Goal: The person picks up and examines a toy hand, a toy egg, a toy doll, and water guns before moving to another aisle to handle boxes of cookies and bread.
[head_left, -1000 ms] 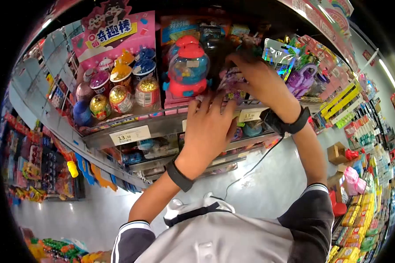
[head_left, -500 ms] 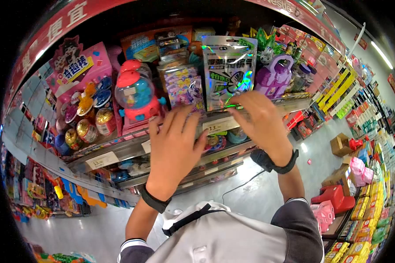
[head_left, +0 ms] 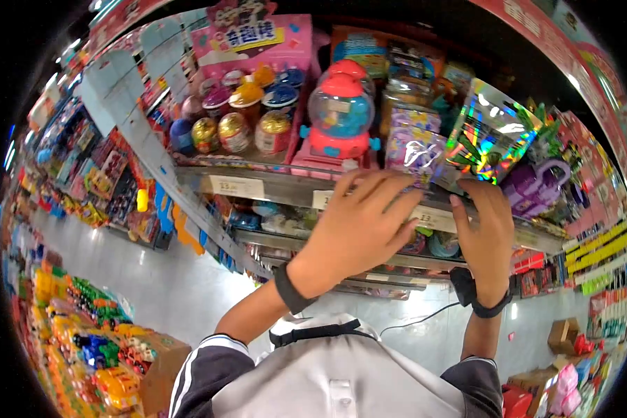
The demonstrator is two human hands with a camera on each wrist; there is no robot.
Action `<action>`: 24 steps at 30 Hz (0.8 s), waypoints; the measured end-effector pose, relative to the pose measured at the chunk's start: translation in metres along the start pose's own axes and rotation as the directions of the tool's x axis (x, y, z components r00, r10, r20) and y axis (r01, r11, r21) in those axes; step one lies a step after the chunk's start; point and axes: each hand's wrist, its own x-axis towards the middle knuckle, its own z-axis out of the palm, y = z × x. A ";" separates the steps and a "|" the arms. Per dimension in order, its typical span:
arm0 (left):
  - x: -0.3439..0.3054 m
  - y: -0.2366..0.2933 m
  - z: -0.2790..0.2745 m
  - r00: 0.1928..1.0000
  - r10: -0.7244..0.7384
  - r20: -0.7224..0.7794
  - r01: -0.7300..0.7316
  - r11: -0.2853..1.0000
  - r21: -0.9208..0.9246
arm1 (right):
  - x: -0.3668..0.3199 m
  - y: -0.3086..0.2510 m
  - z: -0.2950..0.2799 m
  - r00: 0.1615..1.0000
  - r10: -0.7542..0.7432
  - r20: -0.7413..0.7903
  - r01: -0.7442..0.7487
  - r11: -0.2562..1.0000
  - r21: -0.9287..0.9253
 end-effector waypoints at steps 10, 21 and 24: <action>-0.043 -0.088 -0.095 0.902 -0.276 -0.332 0.350 0.918 0.187 | 0.055 -0.132 0.065 0.977 -0.211 -0.034 0.209 0.907 0.365; -0.066 -0.134 -0.112 0.958 -0.256 -0.132 0.284 0.916 0.283 | 0.105 -0.190 0.125 0.987 -0.163 -0.015 0.161 0.956 0.245; -0.071 -0.142 -0.117 0.967 -0.221 -0.128 0.245 0.942 0.228 | 0.110 -0.197 0.127 0.986 -0.164 0.005 0.152 0.928 0.341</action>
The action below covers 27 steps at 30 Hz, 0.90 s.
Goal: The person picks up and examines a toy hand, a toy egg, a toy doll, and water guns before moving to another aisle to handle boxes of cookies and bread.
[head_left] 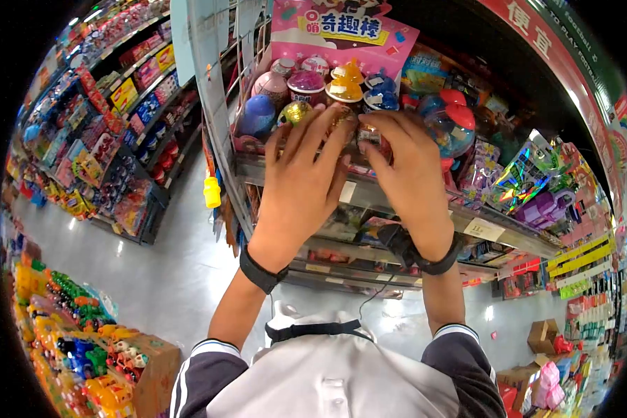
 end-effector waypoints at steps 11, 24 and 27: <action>-0.002 -0.022 -0.001 0.996 -0.026 -0.090 0.027 1.000 0.007 | 0.029 -0.002 0.012 0.985 -0.110 0.132 0.107 0.994 0.029; -0.016 -0.020 -0.012 0.993 -0.029 -0.117 0.018 0.995 -0.096 | 0.033 -0.007 0.017 0.980 -0.195 0.043 0.195 0.981 -0.003; -0.029 -0.015 -0.017 0.986 -0.090 -0.137 0.068 0.985 -0.156 | 0.047 -0.017 0.021 0.970 -0.212 0.115 0.207 0.977 0.057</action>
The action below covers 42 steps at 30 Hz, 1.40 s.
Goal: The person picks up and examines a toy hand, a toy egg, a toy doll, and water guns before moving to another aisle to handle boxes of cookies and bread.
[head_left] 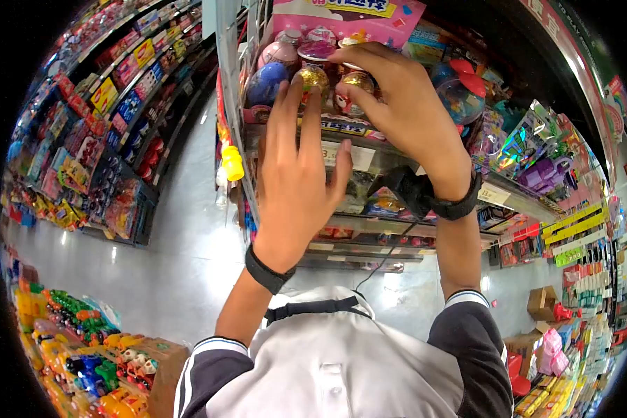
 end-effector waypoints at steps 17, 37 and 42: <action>-0.022 -0.016 0.001 0.986 -0.169 0.009 0.168 0.984 0.065 | 0.066 0.003 0.060 0.963 -0.208 0.172 0.207 0.978 0.023; -0.030 -0.024 -0.003 0.992 -0.123 0.025 0.123 0.992 -0.019 | 0.076 0.000 0.051 0.953 -0.147 0.266 0.171 0.983 -0.069; -0.031 -0.022 -0.003 0.991 -0.128 0.035 0.129 0.992 -0.009 | 0.084 0.025 0.052 0.896 -0.370 0.247 0.343 0.928 0.145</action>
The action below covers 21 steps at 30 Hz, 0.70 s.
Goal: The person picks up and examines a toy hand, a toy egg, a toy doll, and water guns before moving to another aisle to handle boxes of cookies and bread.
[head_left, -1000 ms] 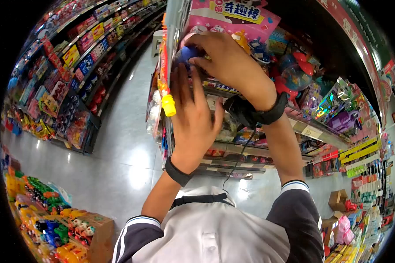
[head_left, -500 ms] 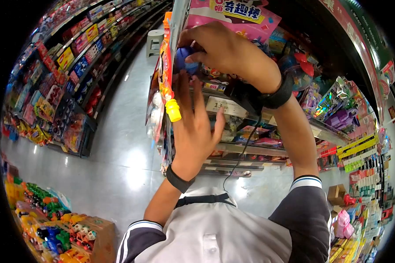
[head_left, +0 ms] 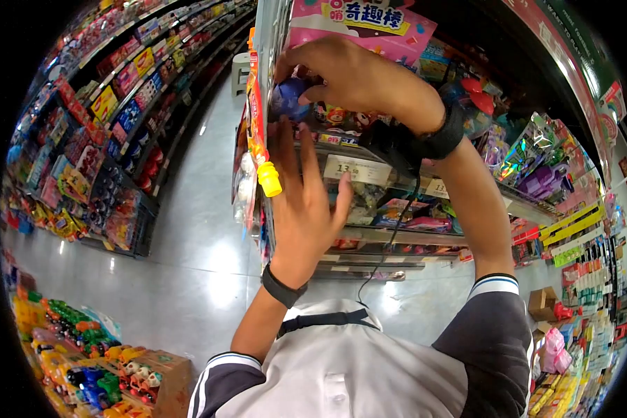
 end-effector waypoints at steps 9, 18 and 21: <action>0.000 0.000 0.001 1.000 -0.016 0.000 0.016 1.000 0.008 | 0.004 -0.024 -0.003 0.969 0.248 0.015 -0.239 0.948 -0.209; 0.005 0.002 0.002 1.000 -0.021 -0.012 0.021 1.000 -0.001 | 0.008 -0.006 -0.005 0.992 0.100 0.074 -0.090 0.988 -0.125; 0.006 0.003 0.001 1.000 -0.029 -0.002 0.029 1.000 -0.008 | 0.009 -0.007 -0.006 0.989 0.114 0.096 -0.105 0.990 -0.094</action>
